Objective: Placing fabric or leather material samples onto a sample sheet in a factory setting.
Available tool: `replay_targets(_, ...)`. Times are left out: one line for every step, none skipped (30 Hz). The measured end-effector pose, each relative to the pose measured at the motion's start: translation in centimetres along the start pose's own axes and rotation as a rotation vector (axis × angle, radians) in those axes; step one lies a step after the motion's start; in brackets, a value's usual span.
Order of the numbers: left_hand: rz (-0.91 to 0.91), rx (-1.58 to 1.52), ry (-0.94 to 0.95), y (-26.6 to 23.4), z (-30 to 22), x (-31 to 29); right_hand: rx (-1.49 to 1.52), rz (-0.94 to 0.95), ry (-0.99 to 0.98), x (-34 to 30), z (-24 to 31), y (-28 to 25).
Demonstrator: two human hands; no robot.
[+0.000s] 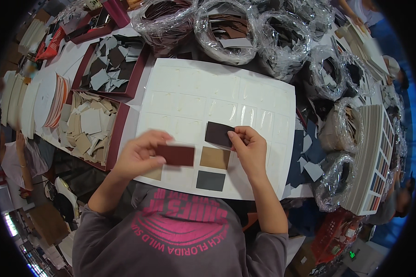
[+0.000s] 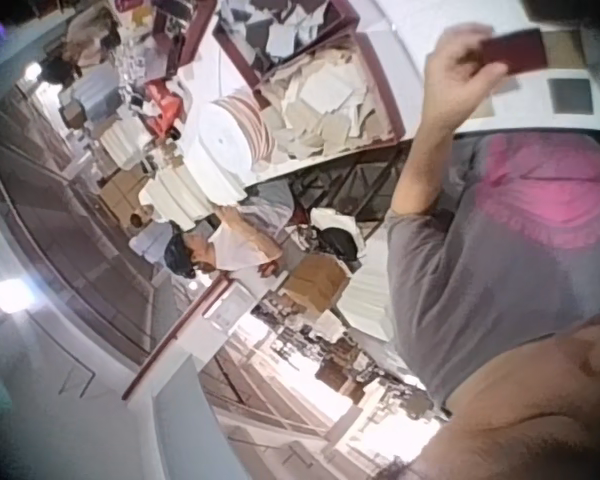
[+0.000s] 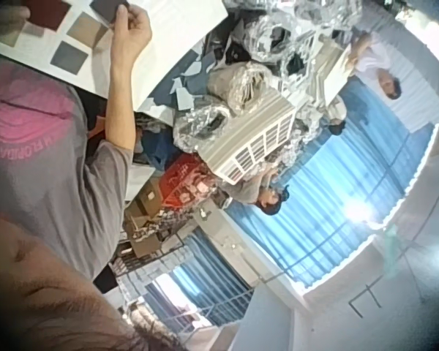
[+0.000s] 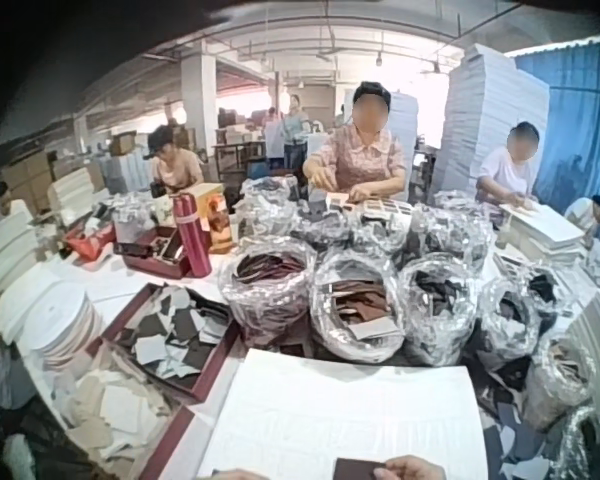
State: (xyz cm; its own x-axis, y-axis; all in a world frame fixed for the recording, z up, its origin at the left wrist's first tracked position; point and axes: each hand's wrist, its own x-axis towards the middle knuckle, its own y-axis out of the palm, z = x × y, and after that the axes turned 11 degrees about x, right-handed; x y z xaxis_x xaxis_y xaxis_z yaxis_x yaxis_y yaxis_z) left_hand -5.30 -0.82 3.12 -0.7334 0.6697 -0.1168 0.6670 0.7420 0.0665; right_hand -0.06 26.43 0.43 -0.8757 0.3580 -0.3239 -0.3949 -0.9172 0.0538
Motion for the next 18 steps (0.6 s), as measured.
replay_targets(0.077, 0.122, 0.121, 0.1, 0.7, 0.2, 0.001, -0.003, -0.024, 0.1, 0.0, 0.1)
replay_targets(0.155, 0.173, 0.073, 0.1, 0.6, 0.2, -0.002, -0.005, -0.023, 0.2, -0.1, 0.2)
replay_targets(0.206, 0.252, 0.034, 0.3, 0.4, 0.2, -0.03, -0.003, -0.034, 0.3, -0.1, 0.3)
replay_targets(0.256, 0.331, -0.005, 0.5, 0.2, 0.4, -0.058, 0.0, -0.044, 0.4, -0.1, 0.3)
replay_targets(0.276, 0.422, -0.011, 0.8, -0.1, 0.5, -0.059, -0.001, -0.044, 0.4, -0.3, 0.2)
replay_targets(0.277, 0.422, -0.01, 1.1, -0.2, 0.8, -0.116, -0.004, -0.078, 0.5, -0.5, 0.1)
replay_targets(0.266, 0.529, 0.081, 1.4, -0.3, 1.2, -0.173, -0.008, -0.113, 0.6, -0.7, 0.0)
replay_targets(0.253, 0.638, 0.173, 1.7, -0.4, 1.6, -0.172, -0.007, -0.115, 0.6, -0.8, 0.1)
replay_targets(0.249, 0.731, 0.307, 1.9, 0.3, 2.2, -0.201, -0.016, -0.126, 0.6, -0.8, 0.1)
replay_targets(0.249, 0.734, 0.308, 2.2, 0.4, 2.5, -0.229, -0.025, -0.139, 0.5, -0.8, 0.2)
replay_targets(0.231, 0.914, 0.375, 2.5, 0.4, 2.8, -0.226, -0.026, -0.141, 0.5, -0.8, 0.3)
replay_targets(0.212, 1.095, 0.442, 2.8, 0.5, 3.2, -0.271, -0.025, -0.175, 0.5, -0.7, 0.4)
replay_targets(0.251, 1.104, 0.381, 3.0, 0.8, 3.4, -0.315, -0.024, -0.209, 0.4, -0.6, 0.5)
replay_targets(0.255, 1.106, 0.388, 3.3, 0.9, 3.6, -0.314, -0.031, -0.213, 0.4, -0.6, 0.5)
replay_targets(0.245, 1.178, 0.401, 3.6, 1.0, 3.8, -0.346, -0.03, -0.227, 0.3, -0.6, 0.6)
replay_targets(0.234, 1.25, 0.415, 3.9, 1.1, 3.9, -0.378, -0.029, -0.24, 0.2, -0.6, 0.7)
replay_targets(0.238, 1.252, 0.423, 4.0, 1.3, 4.0, -0.429, -0.029, -0.254, 0.1, -0.4, 0.8)
replay_targets(0.237, 1.296, 0.392, 4.2, 1.5, 4.0, -0.427, -0.036, -0.258, 0.1, -0.3, 0.8)
